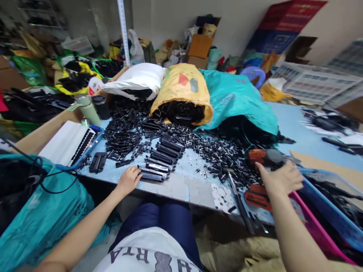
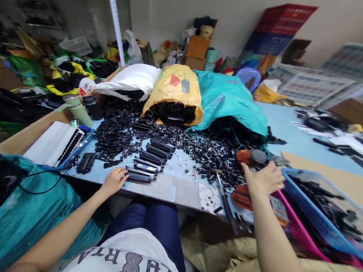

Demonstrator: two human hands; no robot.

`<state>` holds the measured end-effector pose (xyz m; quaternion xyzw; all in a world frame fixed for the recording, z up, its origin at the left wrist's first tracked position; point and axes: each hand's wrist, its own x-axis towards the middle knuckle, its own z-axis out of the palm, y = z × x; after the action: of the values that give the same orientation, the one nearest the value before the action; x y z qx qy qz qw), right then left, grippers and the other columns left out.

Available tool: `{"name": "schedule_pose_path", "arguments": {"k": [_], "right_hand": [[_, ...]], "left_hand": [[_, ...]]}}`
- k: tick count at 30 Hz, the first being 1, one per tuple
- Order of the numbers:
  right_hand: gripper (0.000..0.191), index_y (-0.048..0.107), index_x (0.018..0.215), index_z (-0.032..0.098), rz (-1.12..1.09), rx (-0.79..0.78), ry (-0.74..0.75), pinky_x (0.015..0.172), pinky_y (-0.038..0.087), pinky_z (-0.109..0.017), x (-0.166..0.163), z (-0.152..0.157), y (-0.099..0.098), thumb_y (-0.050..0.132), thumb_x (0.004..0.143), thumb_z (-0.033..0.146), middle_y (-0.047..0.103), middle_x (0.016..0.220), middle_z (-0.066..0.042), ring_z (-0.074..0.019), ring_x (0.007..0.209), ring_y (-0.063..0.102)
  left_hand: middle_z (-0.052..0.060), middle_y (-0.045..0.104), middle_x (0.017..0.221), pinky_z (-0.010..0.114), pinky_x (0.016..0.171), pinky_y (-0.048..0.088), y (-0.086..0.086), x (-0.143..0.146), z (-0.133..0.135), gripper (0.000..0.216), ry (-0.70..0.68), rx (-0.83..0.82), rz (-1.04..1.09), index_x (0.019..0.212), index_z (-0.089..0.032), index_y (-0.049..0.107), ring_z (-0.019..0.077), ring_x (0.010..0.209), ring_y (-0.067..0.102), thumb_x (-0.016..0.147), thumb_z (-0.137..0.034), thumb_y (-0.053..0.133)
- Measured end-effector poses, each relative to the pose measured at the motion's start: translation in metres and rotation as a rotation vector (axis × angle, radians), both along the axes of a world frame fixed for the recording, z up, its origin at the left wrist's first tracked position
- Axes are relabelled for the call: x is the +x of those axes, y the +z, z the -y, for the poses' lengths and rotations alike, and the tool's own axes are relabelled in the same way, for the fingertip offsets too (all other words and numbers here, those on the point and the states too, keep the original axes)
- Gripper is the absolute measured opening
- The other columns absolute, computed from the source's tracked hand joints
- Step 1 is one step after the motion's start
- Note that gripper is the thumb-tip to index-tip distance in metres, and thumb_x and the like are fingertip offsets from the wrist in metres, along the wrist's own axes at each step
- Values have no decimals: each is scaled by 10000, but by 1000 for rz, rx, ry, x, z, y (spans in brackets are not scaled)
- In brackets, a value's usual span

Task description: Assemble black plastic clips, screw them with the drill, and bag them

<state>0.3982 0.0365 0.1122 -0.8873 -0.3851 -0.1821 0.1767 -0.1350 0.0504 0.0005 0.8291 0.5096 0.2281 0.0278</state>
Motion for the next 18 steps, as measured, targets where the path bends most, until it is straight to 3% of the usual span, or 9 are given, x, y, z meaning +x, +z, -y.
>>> {"name": "schedule_pose_path", "arguments": {"k": [1,3,6,8,11,14,16,18], "right_hand": [[732,346,1373,153,70,102,34,878,364,-537,-15,0,2,428,801,601,444,1248,-330,-441,1190,408],[571,426,1308,169,104,170,278,969,351,-456,-53,-11,4,373,860,517,510,1219,-253,-362,1181,442],[418,522,1179,149,-2,-21,692,986,382,-352,-128,-52,-3,351,896,404,582,1141,-171,-258,1104,514],[372,533,1161,153,-39,-229,927,973,391,-310,-177,-88,-14,372,898,362,569,1180,-137,-224,1129,498],[339,539,1169,141,-34,-473,1037,935,404,-305,-232,-139,-34,436,861,236,562,1186,-140,-233,1124,504],[309,611,1072,130,-41,-573,1067,873,425,-300,-254,-174,-49,486,790,117,607,1099,-147,-241,1023,570],[293,641,1019,127,-52,-624,1101,852,426,-284,-254,-188,-56,496,768,90,627,1060,-140,-230,977,591],[305,642,1036,143,-74,-674,1154,832,429,-254,-250,-195,-59,542,748,113,643,1047,-108,-207,950,599]], "left_hand": [[89,632,928,356,835,490,-1,-2,0,262,-4,-16,19,976,-182,622,217,926,580,908,-305,401],[81,638,893,340,811,497,-4,-2,-1,247,-6,-56,54,956,-178,615,209,892,591,910,-301,406],[76,640,854,336,793,498,-9,3,-5,222,2,-109,97,913,-174,606,204,849,606,906,-302,426],[76,638,840,339,794,494,-9,8,-8,195,23,-143,129,906,-173,601,205,840,610,896,-290,446],[89,636,883,347,834,473,-3,16,-6,140,87,-192,217,912,-183,599,221,899,602,867,-264,493],[97,626,935,354,888,440,10,26,9,154,239,-235,436,922,-198,595,237,971,582,844,-313,530],[73,620,831,334,810,471,18,35,23,206,314,-451,661,849,-195,589,215,849,612,831,-394,539],[41,598,736,305,678,494,24,46,35,269,310,-847,920,809,-184,568,173,674,614,807,-452,557]]}}
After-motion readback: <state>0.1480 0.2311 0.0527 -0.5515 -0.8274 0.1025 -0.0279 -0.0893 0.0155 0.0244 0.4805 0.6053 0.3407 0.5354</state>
